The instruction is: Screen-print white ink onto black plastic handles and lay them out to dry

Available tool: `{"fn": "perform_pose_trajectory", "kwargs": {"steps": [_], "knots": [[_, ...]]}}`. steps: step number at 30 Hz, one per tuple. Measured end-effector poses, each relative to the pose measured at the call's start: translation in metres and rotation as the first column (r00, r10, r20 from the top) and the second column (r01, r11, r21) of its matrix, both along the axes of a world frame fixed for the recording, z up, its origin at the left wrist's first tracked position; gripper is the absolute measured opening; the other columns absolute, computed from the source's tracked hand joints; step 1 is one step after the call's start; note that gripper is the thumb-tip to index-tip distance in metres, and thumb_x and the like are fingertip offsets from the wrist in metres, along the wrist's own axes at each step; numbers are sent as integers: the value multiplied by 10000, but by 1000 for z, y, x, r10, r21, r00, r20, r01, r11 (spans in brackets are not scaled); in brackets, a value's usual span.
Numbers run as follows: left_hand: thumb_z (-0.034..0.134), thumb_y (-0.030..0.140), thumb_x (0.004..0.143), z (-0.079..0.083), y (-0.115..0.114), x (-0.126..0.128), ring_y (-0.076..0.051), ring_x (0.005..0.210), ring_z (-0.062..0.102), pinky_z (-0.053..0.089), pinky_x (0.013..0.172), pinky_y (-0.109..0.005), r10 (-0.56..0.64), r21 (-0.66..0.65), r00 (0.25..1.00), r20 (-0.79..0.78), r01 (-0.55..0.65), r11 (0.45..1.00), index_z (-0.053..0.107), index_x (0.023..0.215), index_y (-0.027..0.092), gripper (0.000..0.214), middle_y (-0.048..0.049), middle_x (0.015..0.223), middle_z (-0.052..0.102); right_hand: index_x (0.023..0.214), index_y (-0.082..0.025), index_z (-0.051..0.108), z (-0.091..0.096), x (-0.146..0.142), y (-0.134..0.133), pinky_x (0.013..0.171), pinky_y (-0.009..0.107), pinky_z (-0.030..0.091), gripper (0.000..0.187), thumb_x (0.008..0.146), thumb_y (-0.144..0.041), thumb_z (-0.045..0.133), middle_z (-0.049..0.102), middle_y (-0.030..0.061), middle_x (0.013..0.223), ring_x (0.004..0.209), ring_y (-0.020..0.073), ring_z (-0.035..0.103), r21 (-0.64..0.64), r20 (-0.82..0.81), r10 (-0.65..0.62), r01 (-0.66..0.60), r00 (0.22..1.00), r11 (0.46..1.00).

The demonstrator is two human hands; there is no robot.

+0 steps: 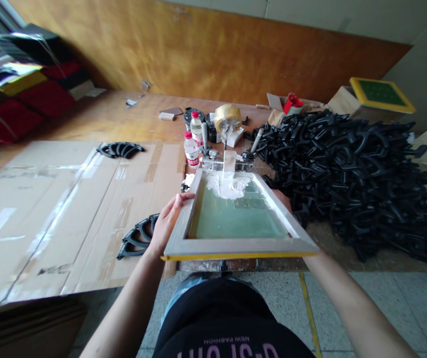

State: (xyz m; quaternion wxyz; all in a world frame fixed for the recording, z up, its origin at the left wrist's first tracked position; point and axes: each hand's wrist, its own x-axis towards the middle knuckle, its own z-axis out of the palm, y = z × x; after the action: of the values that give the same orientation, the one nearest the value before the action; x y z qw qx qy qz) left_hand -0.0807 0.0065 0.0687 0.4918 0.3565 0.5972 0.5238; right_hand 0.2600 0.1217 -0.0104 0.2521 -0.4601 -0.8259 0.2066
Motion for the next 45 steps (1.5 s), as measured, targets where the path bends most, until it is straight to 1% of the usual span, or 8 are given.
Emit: {"fn": "perform_pose_trajectory", "kwargs": {"steps": [4,8,14,20,29,35,41,45], "knots": [[619,622,773,-43,-22,-1,-154,641,590,433,538,-224,-118,-178,992,-34,110,978,605,1279,189,667,-16,785,669,1331,-181,568,25,-25,43,946,360,511,482,850,-157,559,609,116,1285,1076,219,621,130,-85,-262,271,961,954],[633,562,780,-91,-23,4,-170,700,628,491,618,-257,-99,-191,992,-77,82,978,383,1475,215,817,-28,853,687,1443,-213,429,38,-97,65,1097,443,373,698,794,-168,681,465,125,1427,1305,282,432,240,93,-57,33,994,970],[580,576,806,-121,-19,4,-217,864,675,524,732,-308,-95,-213,984,-152,61,975,438,1442,188,759,-85,1037,713,1015,-152,654,34,-134,74,883,331,441,170,857,-207,622,667,104,1012,993,239,579,82,426,42,-84,904,993],[583,589,801,-129,-20,3,-240,985,669,520,824,-327,-77,-218,985,-157,42,975,466,1421,171,756,-117,1189,686,968,-128,629,22,-120,55,828,321,405,146,870,-132,521,667,133,1002,964,245,560,157,491,-123,52,862,986],[575,590,811,-130,-20,2,-223,897,678,516,798,-323,-97,-228,989,-114,69,971,460,1425,177,748,-80,1018,725,832,-187,635,35,-101,6,711,281,376,111,807,-102,568,637,47,872,897,199,544,42,437,484,-555,758,831],[610,591,783,-116,-21,5,-224,860,692,524,713,-296,-63,-234,996,-70,45,971,481,1406,161,767,-98,1041,735,853,-180,652,28,-106,7,700,287,381,121,856,-112,552,636,61,868,908,211,538,163,411,285,-377,866,912],[616,547,793,-96,-21,9,-207,783,690,513,644,-272,-69,-253,997,-30,59,966,460,1416,155,752,-82,957,742,962,-201,679,27,-101,7,759,283,437,109,862,-217,640,664,45,891,899,196,582,123,323,368,-424,872,897],[619,565,790,-68,-22,7,-210,786,685,515,649,-275,-92,-254,995,-34,81,964,442,1432,181,768,-70,938,738,1328,-312,550,48,-118,55,823,294,472,503,846,-327,693,677,26,1083,949,190,619,110,247,131,-162,960,981]]}}
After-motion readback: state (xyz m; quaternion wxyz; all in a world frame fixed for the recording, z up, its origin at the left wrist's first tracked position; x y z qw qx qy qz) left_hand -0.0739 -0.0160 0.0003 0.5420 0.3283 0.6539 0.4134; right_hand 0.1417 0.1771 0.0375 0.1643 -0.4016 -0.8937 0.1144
